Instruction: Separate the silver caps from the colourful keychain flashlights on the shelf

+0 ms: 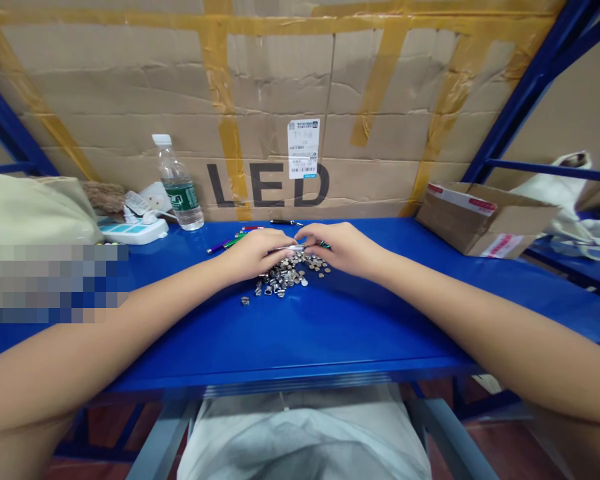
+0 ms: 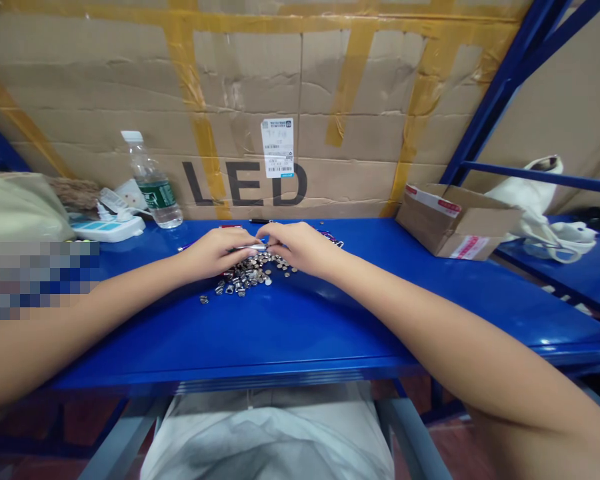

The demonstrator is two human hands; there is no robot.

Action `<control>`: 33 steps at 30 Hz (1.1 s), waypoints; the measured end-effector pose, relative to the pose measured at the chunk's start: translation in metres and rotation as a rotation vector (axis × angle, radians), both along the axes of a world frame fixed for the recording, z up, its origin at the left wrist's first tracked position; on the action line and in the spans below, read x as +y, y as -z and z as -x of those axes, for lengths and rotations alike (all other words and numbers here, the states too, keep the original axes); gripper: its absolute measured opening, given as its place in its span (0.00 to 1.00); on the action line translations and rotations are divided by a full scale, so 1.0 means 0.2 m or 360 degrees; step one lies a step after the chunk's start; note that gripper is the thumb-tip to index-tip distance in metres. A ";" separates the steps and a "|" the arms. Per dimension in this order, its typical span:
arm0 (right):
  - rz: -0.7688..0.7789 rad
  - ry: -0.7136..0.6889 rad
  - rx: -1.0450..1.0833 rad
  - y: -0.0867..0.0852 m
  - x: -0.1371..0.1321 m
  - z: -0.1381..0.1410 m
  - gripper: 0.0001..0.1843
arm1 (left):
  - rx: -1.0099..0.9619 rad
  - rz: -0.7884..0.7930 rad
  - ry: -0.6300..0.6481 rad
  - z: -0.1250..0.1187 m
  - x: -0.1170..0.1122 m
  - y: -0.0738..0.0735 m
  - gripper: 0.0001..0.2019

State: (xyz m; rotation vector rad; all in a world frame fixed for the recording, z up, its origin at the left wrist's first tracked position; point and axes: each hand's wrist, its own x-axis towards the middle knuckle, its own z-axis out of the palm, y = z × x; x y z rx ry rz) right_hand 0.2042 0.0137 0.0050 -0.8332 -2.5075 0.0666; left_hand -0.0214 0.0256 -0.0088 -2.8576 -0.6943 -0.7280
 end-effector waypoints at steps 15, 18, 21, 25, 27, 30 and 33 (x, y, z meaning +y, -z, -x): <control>0.0241 -0.0119 0.0219 0.00 0.01 -0.02 0.09 | 0.0063 -0.0440 -0.0068 -0.01 -0.01 0.01 0.17; 0.0676 -0.0250 0.0480 0.01 0.01 -0.02 0.09 | 0.0081 -0.0490 -0.0116 0.00 -0.04 0.00 0.16; 0.1198 -0.0299 0.0666 0.02 0.02 -0.01 0.14 | 0.0081 -0.0432 -0.0114 0.01 -0.04 -0.01 0.16; 0.1407 -0.0190 0.0852 0.03 0.05 0.01 0.10 | -0.0052 -0.0287 -0.0120 0.00 -0.01 0.00 0.15; 0.1310 -0.0140 0.0848 0.04 0.06 0.01 0.06 | -0.0114 -0.0136 -0.0104 -0.01 0.01 0.01 0.15; 0.0956 -0.0070 0.0635 0.05 0.06 0.00 0.05 | -0.0204 0.0115 -0.0141 -0.02 0.01 0.02 0.14; 0.0506 0.0053 0.0332 0.05 0.05 0.00 0.06 | -0.0305 0.0296 -0.0196 -0.03 -0.01 0.02 0.14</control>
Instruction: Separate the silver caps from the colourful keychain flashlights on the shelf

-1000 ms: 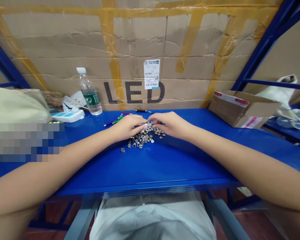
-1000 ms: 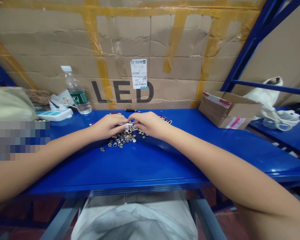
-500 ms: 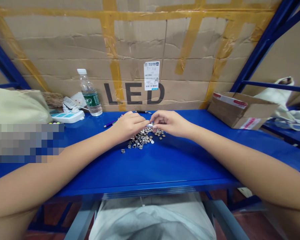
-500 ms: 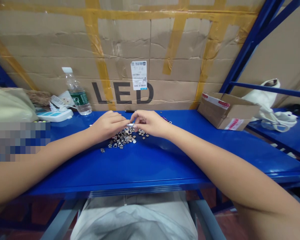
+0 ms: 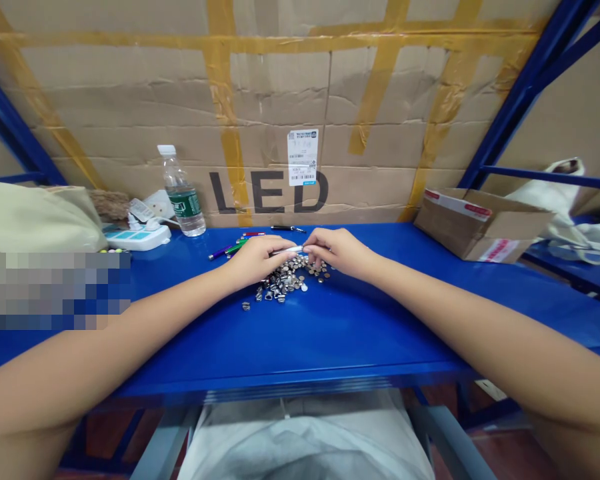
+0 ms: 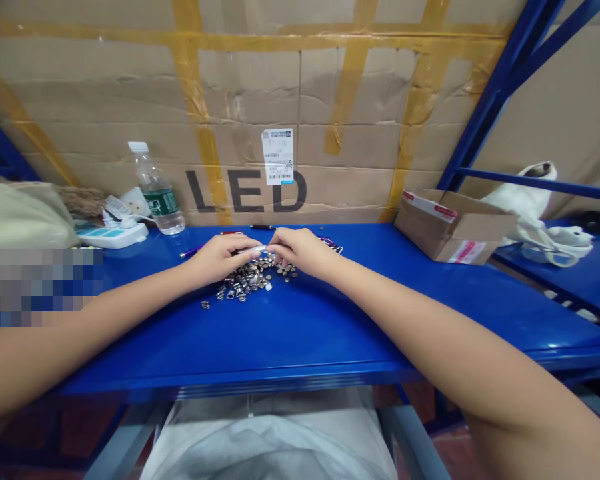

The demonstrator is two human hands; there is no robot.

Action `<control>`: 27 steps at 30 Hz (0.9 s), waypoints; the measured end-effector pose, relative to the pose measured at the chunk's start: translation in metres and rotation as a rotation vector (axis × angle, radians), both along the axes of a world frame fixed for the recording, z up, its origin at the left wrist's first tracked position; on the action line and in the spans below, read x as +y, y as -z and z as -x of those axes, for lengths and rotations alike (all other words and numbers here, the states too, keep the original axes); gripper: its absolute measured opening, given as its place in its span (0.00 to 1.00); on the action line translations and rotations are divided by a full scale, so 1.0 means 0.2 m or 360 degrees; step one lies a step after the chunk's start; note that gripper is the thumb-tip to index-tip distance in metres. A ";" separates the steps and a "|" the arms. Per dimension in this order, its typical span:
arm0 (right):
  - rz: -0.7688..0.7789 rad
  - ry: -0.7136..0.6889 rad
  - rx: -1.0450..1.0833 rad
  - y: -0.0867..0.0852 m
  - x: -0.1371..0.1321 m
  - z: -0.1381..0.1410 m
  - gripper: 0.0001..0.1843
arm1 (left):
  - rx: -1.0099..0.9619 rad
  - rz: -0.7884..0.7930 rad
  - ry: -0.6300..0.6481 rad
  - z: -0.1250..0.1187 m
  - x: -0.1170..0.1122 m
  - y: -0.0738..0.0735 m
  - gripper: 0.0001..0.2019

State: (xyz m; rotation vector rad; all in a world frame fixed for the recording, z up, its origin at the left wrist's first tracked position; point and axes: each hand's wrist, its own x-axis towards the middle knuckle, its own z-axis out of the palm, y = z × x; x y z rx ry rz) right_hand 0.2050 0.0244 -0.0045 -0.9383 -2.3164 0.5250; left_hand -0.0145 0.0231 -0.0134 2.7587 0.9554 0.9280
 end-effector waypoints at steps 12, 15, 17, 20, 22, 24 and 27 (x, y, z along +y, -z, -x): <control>0.0082 0.0274 0.0124 0.02 -0.06 0.07 0.14 | -0.0129 0.0021 -0.0096 -0.02 -0.02 0.01 0.13; 0.0163 0.0269 0.0156 0.00 -0.05 0.08 0.14 | -0.0090 -0.0114 -0.0092 -0.03 -0.03 0.00 0.13; 0.0192 0.0215 0.0167 -0.01 -0.03 0.06 0.15 | -0.0107 -0.0093 -0.0124 -0.05 -0.04 -0.01 0.13; 0.0040 0.0185 0.0006 -0.06 0.04 -0.03 0.17 | -0.0199 0.0022 -0.0232 -0.07 -0.04 -0.02 0.14; -0.0237 0.0266 -0.0281 -0.08 0.09 -0.13 0.13 | -0.0210 0.0055 -0.0283 -0.06 -0.02 -0.01 0.13; -0.0224 0.0280 -0.0585 -0.11 0.14 -0.23 0.10 | -0.0171 0.0083 -0.0319 -0.04 -0.01 0.00 0.13; 0.0034 0.0273 -0.0776 -0.11 0.18 -0.33 0.10 | -0.0158 0.0144 -0.0421 0.01 0.02 0.01 0.13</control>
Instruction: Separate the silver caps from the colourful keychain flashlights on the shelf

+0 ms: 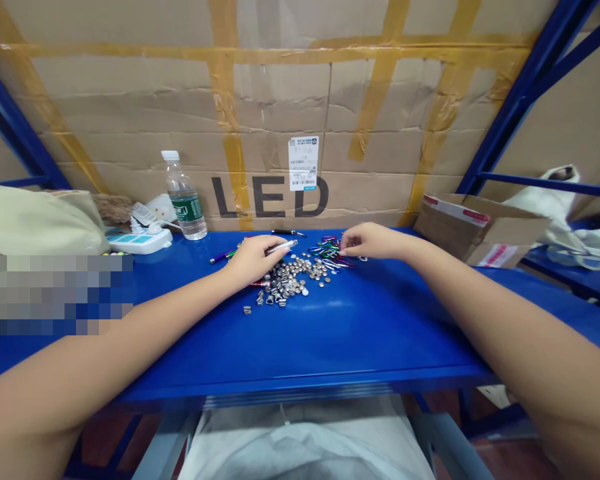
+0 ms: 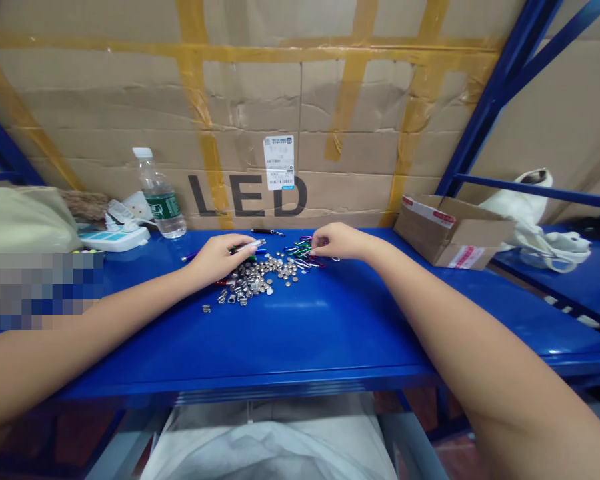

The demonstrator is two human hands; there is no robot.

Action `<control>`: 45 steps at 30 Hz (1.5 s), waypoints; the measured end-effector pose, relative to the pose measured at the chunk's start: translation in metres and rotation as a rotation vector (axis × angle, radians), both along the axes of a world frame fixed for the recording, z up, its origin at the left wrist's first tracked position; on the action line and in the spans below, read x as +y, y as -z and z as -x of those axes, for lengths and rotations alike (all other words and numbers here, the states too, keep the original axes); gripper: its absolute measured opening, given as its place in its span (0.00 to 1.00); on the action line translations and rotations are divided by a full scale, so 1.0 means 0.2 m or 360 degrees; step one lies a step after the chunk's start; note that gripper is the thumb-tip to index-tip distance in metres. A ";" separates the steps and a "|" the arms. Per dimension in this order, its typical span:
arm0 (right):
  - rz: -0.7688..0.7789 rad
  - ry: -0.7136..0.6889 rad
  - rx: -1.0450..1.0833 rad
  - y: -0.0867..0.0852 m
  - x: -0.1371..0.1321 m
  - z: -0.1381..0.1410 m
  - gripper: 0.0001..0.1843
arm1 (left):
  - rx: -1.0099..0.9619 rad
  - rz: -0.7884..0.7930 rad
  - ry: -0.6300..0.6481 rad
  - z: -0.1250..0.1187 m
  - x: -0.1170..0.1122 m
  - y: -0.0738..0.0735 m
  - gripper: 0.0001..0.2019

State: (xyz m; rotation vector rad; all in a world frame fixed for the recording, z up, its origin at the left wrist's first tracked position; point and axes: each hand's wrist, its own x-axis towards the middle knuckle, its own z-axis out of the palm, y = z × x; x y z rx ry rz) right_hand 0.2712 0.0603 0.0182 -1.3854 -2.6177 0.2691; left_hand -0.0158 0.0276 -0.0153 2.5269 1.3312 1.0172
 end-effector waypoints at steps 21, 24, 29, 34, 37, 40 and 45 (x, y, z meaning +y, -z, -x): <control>-0.0457 -0.0370 0.0217 0.07 -0.12 0.22 0.09 | 0.0033 0.0053 -0.0021 -0.03 -0.04 -0.01 0.09; -0.0671 -0.0540 0.0177 0.08 -0.17 0.28 0.07 | -0.0007 0.0112 0.0040 -0.06 -0.07 -0.02 0.16; -0.0857 -0.0640 0.0080 0.09 -0.22 0.33 0.06 | -0.0072 0.0265 0.0184 -0.06 -0.06 -0.02 0.15; -0.0897 -0.0313 -0.0081 0.10 -0.25 0.34 0.14 | -0.0050 0.0400 0.0111 -0.07 -0.06 -0.03 0.15; -0.0960 -0.0246 -0.0353 0.10 -0.25 0.35 0.19 | -0.0039 0.0432 0.0114 -0.08 -0.08 -0.04 0.14; -0.1001 -0.0315 -0.0590 0.11 -0.25 0.36 0.23 | -0.0031 0.0437 0.0146 -0.09 -0.10 -0.04 0.15; -0.0935 -0.0257 -0.0625 0.11 -0.26 0.36 0.22 | 0.0009 0.0397 0.0153 -0.10 -0.10 -0.04 0.15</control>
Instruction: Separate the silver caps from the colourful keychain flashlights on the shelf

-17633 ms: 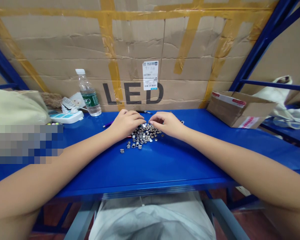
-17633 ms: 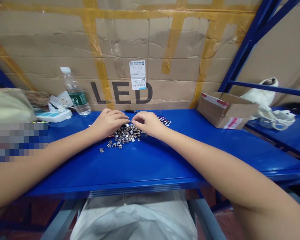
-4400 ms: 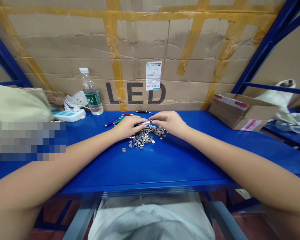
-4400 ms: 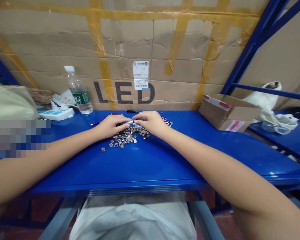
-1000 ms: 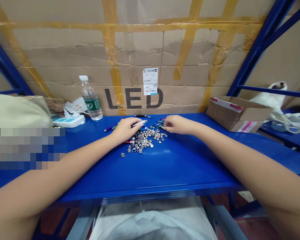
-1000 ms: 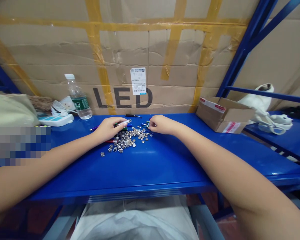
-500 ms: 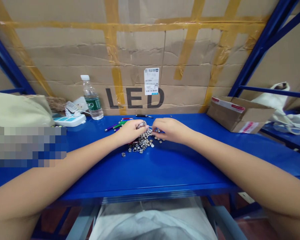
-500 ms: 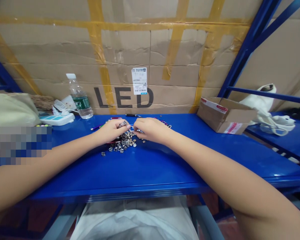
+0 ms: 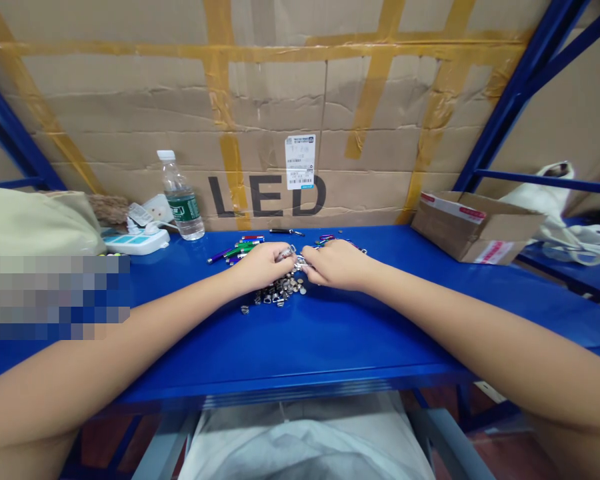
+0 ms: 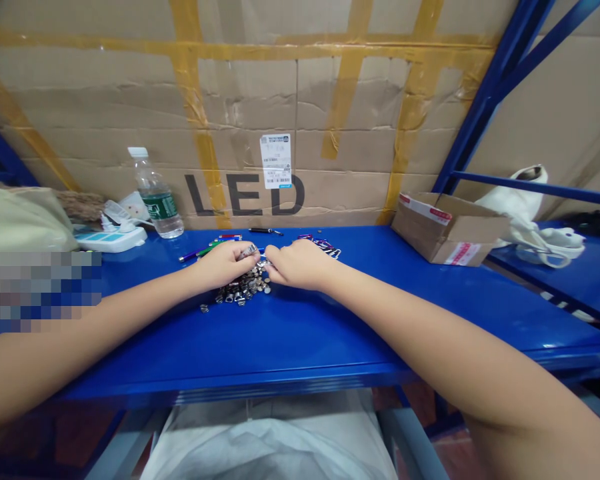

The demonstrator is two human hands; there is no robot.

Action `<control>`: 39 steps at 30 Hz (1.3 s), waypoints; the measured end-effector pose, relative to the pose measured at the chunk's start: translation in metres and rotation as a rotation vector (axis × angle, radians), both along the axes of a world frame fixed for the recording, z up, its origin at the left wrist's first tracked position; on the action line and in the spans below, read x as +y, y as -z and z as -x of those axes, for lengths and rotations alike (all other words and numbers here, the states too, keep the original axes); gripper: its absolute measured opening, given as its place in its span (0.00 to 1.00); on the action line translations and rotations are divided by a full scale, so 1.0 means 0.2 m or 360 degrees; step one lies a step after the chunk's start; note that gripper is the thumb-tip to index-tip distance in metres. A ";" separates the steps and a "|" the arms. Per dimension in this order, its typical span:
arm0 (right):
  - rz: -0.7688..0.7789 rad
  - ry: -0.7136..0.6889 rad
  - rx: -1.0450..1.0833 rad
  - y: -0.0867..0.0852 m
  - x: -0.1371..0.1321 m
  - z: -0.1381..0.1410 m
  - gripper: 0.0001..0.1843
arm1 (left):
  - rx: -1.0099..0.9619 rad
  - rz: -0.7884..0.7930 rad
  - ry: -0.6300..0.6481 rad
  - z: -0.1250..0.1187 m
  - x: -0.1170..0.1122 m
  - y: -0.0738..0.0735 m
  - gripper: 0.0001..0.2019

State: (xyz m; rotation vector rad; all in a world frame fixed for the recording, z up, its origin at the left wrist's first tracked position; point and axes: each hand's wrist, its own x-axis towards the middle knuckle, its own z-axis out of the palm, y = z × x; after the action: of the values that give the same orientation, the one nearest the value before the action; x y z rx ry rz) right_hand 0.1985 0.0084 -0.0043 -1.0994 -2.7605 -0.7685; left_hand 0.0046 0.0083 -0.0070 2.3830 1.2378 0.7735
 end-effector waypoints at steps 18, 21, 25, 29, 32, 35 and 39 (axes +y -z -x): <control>0.0340 0.0187 0.0544 -0.04 0.00 0.00 0.17 | 0.0053 0.0014 0.0321 0.03 -0.02 -0.01 0.15; 0.0319 0.0184 0.0526 -0.03 0.00 0.01 0.17 | -0.0104 0.0171 0.0403 0.02 -0.03 -0.02 0.16; 0.0277 0.0242 0.0452 -0.05 -0.01 0.01 0.17 | -0.0278 0.0337 0.0425 0.02 -0.03 0.00 0.16; 0.0217 0.0264 0.0369 -0.07 -0.01 0.01 0.18 | -0.0527 0.0621 0.0471 0.02 0.00 0.04 0.17; 0.0191 0.0264 0.0351 -0.08 -0.01 0.01 0.18 | -0.0686 0.0802 0.0458 -0.01 0.01 0.05 0.15; 0.0187 0.0276 0.0395 -0.07 0.01 0.01 0.19 | -0.0824 0.0818 0.0356 -0.03 0.02 0.04 0.14; 0.0242 0.0259 0.0577 -0.06 0.05 -0.02 0.20 | -0.0560 0.0584 0.0260 -0.02 0.10 -0.06 0.16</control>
State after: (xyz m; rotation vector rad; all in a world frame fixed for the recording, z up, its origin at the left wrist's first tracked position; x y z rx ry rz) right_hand 0.2024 0.0188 0.0072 -1.3507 -2.4767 -0.3313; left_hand 0.0092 0.0276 0.0047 1.9245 0.9350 0.7927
